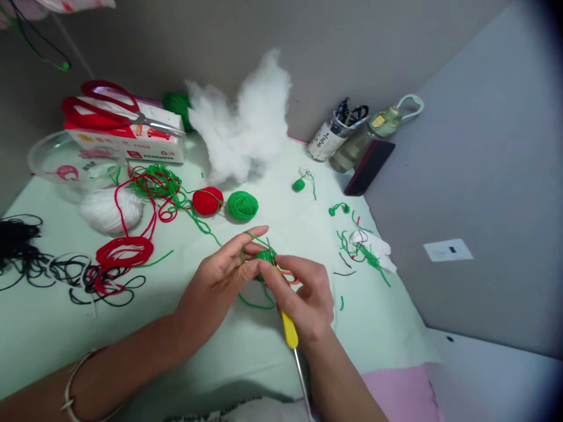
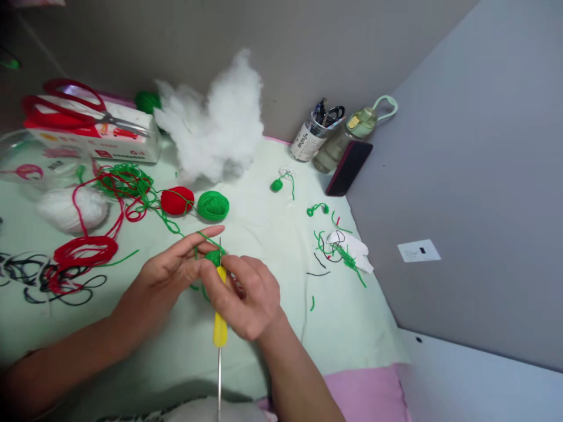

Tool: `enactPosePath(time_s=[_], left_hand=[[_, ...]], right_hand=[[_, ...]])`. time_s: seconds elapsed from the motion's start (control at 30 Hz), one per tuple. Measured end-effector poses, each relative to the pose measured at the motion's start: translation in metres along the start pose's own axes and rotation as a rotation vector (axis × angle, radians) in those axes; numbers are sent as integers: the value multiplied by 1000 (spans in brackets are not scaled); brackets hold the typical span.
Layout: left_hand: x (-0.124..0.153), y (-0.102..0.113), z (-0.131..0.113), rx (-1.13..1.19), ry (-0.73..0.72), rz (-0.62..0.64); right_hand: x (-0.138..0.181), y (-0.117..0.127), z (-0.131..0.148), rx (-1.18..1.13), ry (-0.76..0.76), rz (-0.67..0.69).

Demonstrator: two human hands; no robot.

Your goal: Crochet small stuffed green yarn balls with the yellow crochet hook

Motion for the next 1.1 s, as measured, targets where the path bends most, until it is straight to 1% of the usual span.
enactPosePath(time_s=[0.1,0.13,0.2,0.27,0.33,0.43,0.53,0.67,0.77,0.87,1.0,1.1], left_hand=[[-2,-14,10,274,101,112],[-3,-18,11,338,125,147],[-6,-20,9,403,136,189],[-9,-17,5,410,122,201],[-12,-11,2,371,107,189],[-12,1,-4,234,91,157],[-10,6,-8,111,98,165],[-12,5,-6,129,98,196],[-14,-2,-2,198,111,252],[-14,-7,2,246,137,292],[-12,-11,3,309,150,326],[-11,-10,4,365,150,321]], right_hand=[[2,5,1,-43,-51,-22],[1,6,0,-101,-61,-32],[-2,8,-8,-297,-90,-80],[-4,5,-23,-541,-177,-120],[-6,0,-36,-730,-248,-149],[-8,-2,-46,-843,-294,-163],[-7,-4,-56,-949,-370,-139],[-6,-19,-67,-1151,-497,-74],[-5,-28,-70,-1253,-565,-75],[-5,-32,-69,-1314,-591,-76],[-4,-34,-72,-1337,-630,-71],[-1,-35,-76,-1382,-655,-77]])
Point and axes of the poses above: each hand's wrist, its own x-axis away from the middle knuckle, its own y-axis out of the back of the hand, z = x × y, the point moved 9 cm from there along -x, towards the middle knuckle, and after that the axes turned 15 degrees about z, right-handed, at the moved point
